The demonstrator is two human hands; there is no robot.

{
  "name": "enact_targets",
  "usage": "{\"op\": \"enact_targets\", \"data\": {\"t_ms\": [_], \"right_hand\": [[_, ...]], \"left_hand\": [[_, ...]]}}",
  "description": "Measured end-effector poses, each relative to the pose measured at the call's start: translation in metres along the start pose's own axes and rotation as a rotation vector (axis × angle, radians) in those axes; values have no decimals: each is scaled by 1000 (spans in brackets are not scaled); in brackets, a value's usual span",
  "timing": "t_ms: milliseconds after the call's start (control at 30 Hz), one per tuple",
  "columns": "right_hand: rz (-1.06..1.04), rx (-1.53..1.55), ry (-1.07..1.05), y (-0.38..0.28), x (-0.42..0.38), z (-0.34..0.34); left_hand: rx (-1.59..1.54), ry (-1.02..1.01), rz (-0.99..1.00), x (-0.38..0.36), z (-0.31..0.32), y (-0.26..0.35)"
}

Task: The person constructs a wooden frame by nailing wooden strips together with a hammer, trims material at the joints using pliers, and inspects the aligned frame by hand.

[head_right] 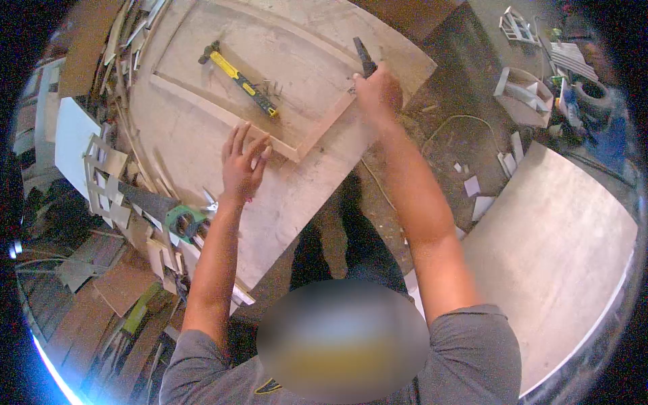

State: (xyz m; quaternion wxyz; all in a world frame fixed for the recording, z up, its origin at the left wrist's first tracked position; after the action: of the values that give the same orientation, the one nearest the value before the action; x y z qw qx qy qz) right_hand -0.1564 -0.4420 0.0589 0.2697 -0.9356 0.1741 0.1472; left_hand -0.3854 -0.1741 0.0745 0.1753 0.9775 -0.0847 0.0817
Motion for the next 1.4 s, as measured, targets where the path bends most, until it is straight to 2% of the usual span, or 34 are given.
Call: {"op": "enact_targets", "data": {"t_ms": [133, 233, 333, 433, 500, 533, 600, 667, 767, 900, 1100, 1400], "right_hand": [[-64, 51, 70, -9, 25, -2], [-73, 96, 101, 1, 12, -12], [-30, 333, -99, 30, -26, -9], [65, 498, -399, 65, -92, 14], [162, 620, -492, 95, -137, 51], [210, 631, -611, 112, -156, 77], [358, 874, -776, 109, -208, 88], [405, 864, -935, 109, -237, 102], [448, 877, -919, 100, -258, 117], [406, 936, -955, 82, -265, 116], [477, 1157, -1018, 65, -281, 143], [472, 1248, -932, 45, -291, 166]], "left_hand": [[2, -47, 79, 13, 15, 7], [-37, -52, 143, 21, 22, 22], [-35, -47, 192, 16, 37, 23], [-53, -21, 229, 8, 53, 16], [-76, -1, 248, 7, 52, 16], [-79, 15, 259, 11, 49, 15], [-87, 26, 278, 15, 46, 13], [-110, 38, 306, 22, 46, 11], [-119, 65, 406, 30, 40, 15], [-111, 41, 458, 32, 41, 14], [-58, -29, 481, 36, 47, 10], [-108, -128, 444, 44, 35, 9]]}}
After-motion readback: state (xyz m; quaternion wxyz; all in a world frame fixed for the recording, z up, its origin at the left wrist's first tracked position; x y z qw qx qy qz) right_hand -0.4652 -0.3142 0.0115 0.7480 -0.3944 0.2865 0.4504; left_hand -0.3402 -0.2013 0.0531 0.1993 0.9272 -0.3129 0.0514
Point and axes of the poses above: each hand's wrist, its own x-axis towards the middle knuckle, its own z-axis out of the palm, y = z × x, the point moved 5 cm from there along x, towards the middle knuckle, and after that the axes turned 13 degrees about z, right-handed, at the moved point
